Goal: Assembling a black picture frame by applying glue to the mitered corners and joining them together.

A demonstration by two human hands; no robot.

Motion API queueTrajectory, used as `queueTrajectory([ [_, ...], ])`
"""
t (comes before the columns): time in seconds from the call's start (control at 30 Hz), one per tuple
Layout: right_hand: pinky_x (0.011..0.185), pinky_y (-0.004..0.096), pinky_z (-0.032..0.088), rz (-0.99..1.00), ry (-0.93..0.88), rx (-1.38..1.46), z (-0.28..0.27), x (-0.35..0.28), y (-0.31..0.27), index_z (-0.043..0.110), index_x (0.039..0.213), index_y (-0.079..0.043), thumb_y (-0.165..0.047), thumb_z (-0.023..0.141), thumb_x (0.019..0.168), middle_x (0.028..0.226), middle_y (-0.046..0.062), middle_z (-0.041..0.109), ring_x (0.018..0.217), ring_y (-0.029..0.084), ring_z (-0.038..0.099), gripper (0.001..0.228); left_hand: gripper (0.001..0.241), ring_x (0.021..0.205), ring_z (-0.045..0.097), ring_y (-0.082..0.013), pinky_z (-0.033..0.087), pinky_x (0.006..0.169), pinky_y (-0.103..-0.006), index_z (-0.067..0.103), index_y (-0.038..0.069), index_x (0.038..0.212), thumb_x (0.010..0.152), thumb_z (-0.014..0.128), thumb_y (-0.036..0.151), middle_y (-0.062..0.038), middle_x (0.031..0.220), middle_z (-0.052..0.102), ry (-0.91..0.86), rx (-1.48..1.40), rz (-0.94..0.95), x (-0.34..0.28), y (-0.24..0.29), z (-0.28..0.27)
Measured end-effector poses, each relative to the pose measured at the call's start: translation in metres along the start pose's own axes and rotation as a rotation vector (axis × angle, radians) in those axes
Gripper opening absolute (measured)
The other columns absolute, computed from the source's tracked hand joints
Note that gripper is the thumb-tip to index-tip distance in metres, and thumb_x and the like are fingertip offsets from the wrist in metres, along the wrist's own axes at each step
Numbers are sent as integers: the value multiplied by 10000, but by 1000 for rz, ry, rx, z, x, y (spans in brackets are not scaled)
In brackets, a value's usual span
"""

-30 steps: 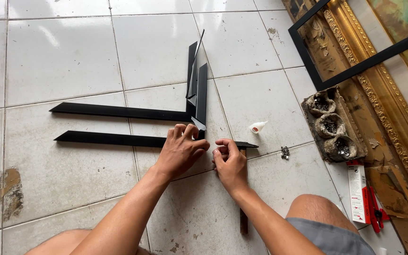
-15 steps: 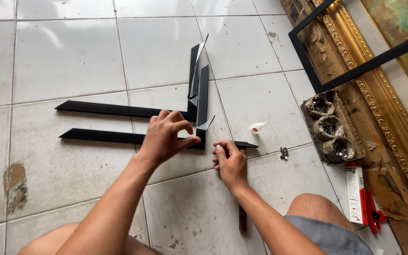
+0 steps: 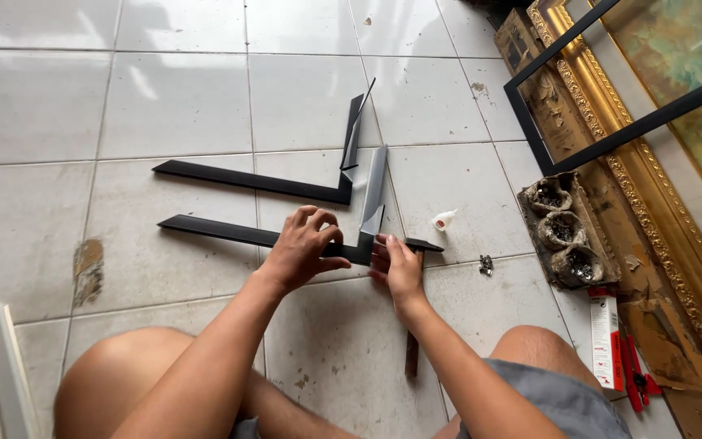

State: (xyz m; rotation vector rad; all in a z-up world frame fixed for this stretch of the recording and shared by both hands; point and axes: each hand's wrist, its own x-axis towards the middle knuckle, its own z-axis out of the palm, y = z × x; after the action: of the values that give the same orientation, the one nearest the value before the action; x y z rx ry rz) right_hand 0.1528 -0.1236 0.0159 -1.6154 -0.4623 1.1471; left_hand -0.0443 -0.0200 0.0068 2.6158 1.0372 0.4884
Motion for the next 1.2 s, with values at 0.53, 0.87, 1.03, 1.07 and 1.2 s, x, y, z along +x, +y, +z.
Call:
queueTrajectory([
  [0.53,954,469,612,318,-288,168,-9,-53,-29,802,1181,-190,-366,650,1060,1146,-14,871,1006,233,796,263,803,1085,584,-269,568,937,-432,506,52,1441,962,825,612,-127,1276,523,251,-1375,-1202,-107,128,-72],
  [0.87,985,459,565,110,-353,-6,-7,-105,-73,705,1257,-163,-233,781,1025,1156,9,824,1076,221,774,254,654,1142,783,-355,614,1064,-558,472,25,1556,1042,798,265,-201,1349,630,315,-1452,-891,-95,115,-76],
  [1.03,1035,493,628,-63,-440,-38,-22,-103,-71,657,1360,-56,-91,812,1000,1158,118,822,1084,275,819,394,645,1057,806,-319,667,998,-499,542,103,1630,1033,779,155,-171,1277,670,411,-1429,-715,-91,109,-72],
  [1.07,1025,483,643,-113,-453,-26,-26,-98,-62,667,1330,-44,-62,830,982,1127,124,826,1056,274,826,385,648,1040,817,-324,682,982,-494,555,123,1635,1025,776,126,-174,1256,704,427,-1373,-682,-90,110,-73],
  [1.2,996,471,686,-257,-489,-48,-28,-96,-50,680,1230,-22,21,879,945,1060,99,831,1023,216,833,350,661,1036,831,-347,717,949,-482,607,177,1630,1001,769,58,-179,1235,769,460,-1189,-600,-85,113,-74],
])
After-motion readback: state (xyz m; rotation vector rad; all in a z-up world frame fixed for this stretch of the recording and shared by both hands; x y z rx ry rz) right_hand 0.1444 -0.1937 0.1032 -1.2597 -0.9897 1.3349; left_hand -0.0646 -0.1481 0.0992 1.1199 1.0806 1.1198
